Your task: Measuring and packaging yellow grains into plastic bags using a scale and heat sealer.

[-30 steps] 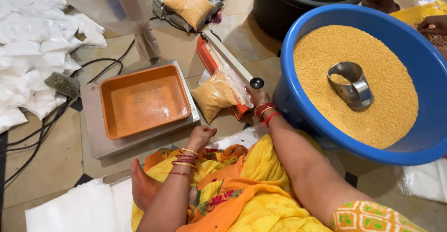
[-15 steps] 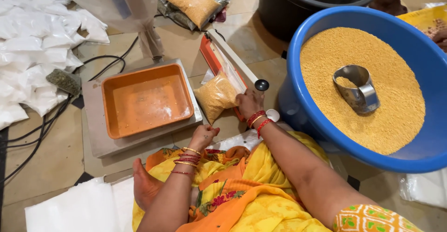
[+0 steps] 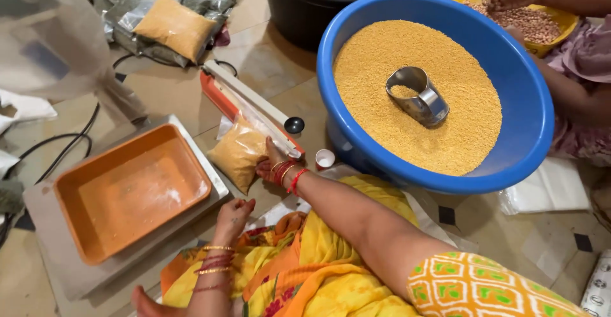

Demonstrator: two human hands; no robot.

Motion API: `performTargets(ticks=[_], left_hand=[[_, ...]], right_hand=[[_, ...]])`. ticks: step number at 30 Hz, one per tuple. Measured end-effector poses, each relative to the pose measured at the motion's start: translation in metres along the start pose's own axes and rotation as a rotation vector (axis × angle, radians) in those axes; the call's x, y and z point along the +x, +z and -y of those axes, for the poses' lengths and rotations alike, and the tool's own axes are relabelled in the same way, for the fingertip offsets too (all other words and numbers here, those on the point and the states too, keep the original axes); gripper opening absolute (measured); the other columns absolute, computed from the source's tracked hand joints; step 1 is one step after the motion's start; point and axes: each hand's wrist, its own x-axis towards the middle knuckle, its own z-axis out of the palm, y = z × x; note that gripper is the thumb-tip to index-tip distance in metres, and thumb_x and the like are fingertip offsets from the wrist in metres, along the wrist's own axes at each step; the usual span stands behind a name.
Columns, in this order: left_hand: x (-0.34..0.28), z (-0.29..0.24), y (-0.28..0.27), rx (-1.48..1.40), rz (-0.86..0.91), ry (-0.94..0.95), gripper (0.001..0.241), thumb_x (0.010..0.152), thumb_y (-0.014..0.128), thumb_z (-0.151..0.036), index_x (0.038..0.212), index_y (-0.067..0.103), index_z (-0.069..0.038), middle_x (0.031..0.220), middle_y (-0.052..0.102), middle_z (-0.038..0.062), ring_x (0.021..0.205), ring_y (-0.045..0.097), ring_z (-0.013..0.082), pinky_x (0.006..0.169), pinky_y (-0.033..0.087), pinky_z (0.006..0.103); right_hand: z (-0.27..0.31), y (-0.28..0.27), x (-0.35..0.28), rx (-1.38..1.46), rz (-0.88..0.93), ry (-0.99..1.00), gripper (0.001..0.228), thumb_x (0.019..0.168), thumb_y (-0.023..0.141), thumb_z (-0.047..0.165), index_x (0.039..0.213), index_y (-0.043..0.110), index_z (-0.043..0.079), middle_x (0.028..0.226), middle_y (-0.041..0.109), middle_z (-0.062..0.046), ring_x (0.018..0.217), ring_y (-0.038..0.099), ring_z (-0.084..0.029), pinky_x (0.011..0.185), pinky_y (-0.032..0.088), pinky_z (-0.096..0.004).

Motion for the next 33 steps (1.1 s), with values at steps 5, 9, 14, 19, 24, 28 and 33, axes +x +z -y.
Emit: performTargets(ticks=[5,9,14,19,24,28,33], left_hand=[[-0.007,-0.023,-0.004,-0.033,0.005,-0.035,0.044,0.087,0.073,-0.040,0.083,0.071,0.004,0.076,0.073,0.011,0.072,0.062,0.0172,0.071,0.051,0.0344],[-0.019,-0.051,-0.013,-0.057,-0.067,-0.103,0.036,0.088,0.072,-0.036,0.090,0.073,0.000,0.080,0.074,0.010,0.074,0.065,0.0166,0.072,0.053,0.0339],[-0.024,-0.055,-0.023,-0.266,-0.245,-0.015,0.029,0.093,0.069,-0.029,0.104,0.070,-0.003,0.089,0.075,0.008,0.077,0.071,0.0139,0.072,0.059,0.0319],[-0.016,0.017,-0.031,-0.882,0.053,0.178,0.038,0.106,0.070,-0.018,0.133,0.051,0.000,0.104,0.058,0.001,0.082,0.051,0.0116,0.065,0.041,0.0278],[-0.132,-0.101,-0.035,-1.087,0.121,0.086,0.048,0.086,0.068,-0.005,0.133,0.057,0.001,0.114,0.071,0.007,0.099,0.067,0.0198,0.086,0.055,0.0351],[-0.209,-0.169,-0.040,-1.097,0.043,0.149,0.041,0.088,0.072,-0.007,0.127,0.063,0.004,0.117,0.073,0.011,0.102,0.071,0.0228,0.090,0.058,0.0373],[-0.252,-0.160,-0.038,-1.025,-0.043,0.190,0.040,0.090,0.076,-0.010,0.125,0.066,0.008,0.116,0.073,0.013,0.099,0.071,0.0224,0.087,0.058,0.0365]], right_hand=[[-0.029,-0.013,0.088,0.049,0.098,-0.159,0.052,0.100,0.060,0.059,0.077,0.056,0.013,0.054,0.050,0.005,0.040,0.043,-0.011,0.037,0.033,-0.030],[-0.009,0.022,-0.011,-0.385,-0.053,-0.552,0.049,0.099,0.063,0.044,0.074,0.071,0.002,0.057,0.061,-0.005,0.047,0.056,-0.017,0.045,0.043,-0.035],[0.008,0.036,-0.106,-0.883,-0.092,-1.014,0.057,0.100,0.057,0.047,0.068,0.073,0.003,0.056,0.063,-0.015,0.051,0.062,-0.023,0.054,0.049,-0.039],[0.039,0.014,-0.256,-0.662,0.520,-0.704,0.048,0.102,0.064,0.035,0.065,0.067,0.005,0.054,0.060,-0.004,0.046,0.057,-0.015,0.045,0.043,-0.033],[0.036,-0.031,-0.304,-0.199,0.558,-0.379,0.031,0.098,0.068,0.028,0.072,0.067,0.012,0.052,0.051,0.004,0.040,0.041,-0.006,0.038,0.027,-0.024],[0.000,-0.067,-0.255,0.023,0.684,-0.309,0.029,0.108,0.074,0.031,0.088,0.064,0.012,0.061,0.056,0.003,0.044,0.048,-0.006,0.040,0.036,-0.022],[-0.030,-0.055,-0.362,-0.096,0.790,-0.314,0.049,0.089,0.070,0.030,0.130,0.054,0.010,0.121,0.068,-0.003,0.110,0.068,-0.014,0.094,0.058,-0.031]])
